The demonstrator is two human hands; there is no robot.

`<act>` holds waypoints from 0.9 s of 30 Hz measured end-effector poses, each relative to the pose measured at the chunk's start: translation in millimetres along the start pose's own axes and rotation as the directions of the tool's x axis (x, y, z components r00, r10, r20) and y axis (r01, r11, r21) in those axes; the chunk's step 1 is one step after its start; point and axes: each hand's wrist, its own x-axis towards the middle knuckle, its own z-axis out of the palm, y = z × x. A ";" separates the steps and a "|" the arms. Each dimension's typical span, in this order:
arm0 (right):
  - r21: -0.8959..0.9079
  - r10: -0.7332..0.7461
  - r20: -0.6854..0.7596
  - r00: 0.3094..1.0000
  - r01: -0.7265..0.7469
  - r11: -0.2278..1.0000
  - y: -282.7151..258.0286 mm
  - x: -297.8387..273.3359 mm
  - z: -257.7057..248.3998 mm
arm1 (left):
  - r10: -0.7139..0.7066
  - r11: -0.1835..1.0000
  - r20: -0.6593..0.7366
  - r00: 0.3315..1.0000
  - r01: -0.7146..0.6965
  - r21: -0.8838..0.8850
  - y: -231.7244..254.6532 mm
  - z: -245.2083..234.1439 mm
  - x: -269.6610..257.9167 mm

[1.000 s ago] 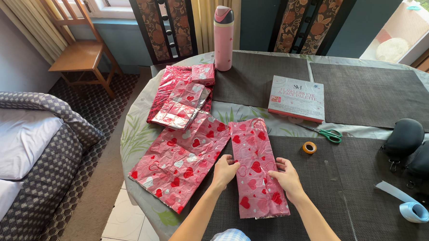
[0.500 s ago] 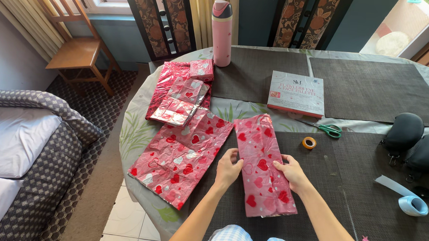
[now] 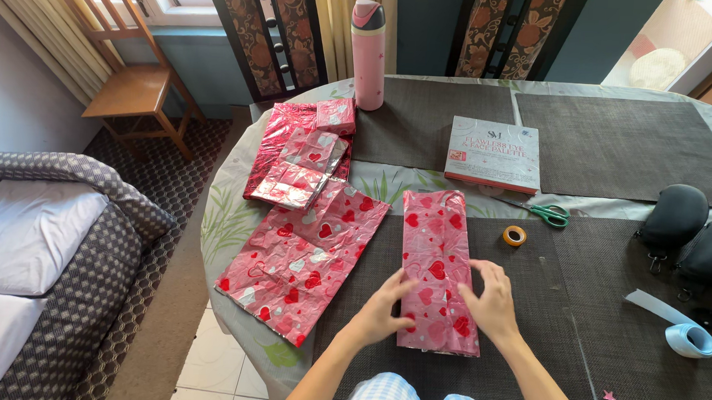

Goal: The person wraps a rectangular box with heart-patterned wrapping paper on a table. They fold the paper edges, smooth the surface, and secure the folds with tape. The wrapped package is then placed with other finished packages.

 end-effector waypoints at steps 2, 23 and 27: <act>-0.026 -0.216 0.049 0.975 0.218 0.976 1.0 -10.0 -11.2 | -0.004 0.999 0.053 0.999 0.002 0.032 3.7 -1.5 -7.3; 0.115 -0.438 0.444 0.782 0.435 0.893 -26.2 -52.2 -53.1 | 0.258 0.926 0.187 0.948 -0.298 0.232 60.7 -9.2 -34.4; 0.007 -0.509 0.400 0.762 0.553 0.833 -26.2 -58.4 -45.4 | 0.270 0.889 0.105 0.957 -0.290 0.355 47.1 9.4 -39.2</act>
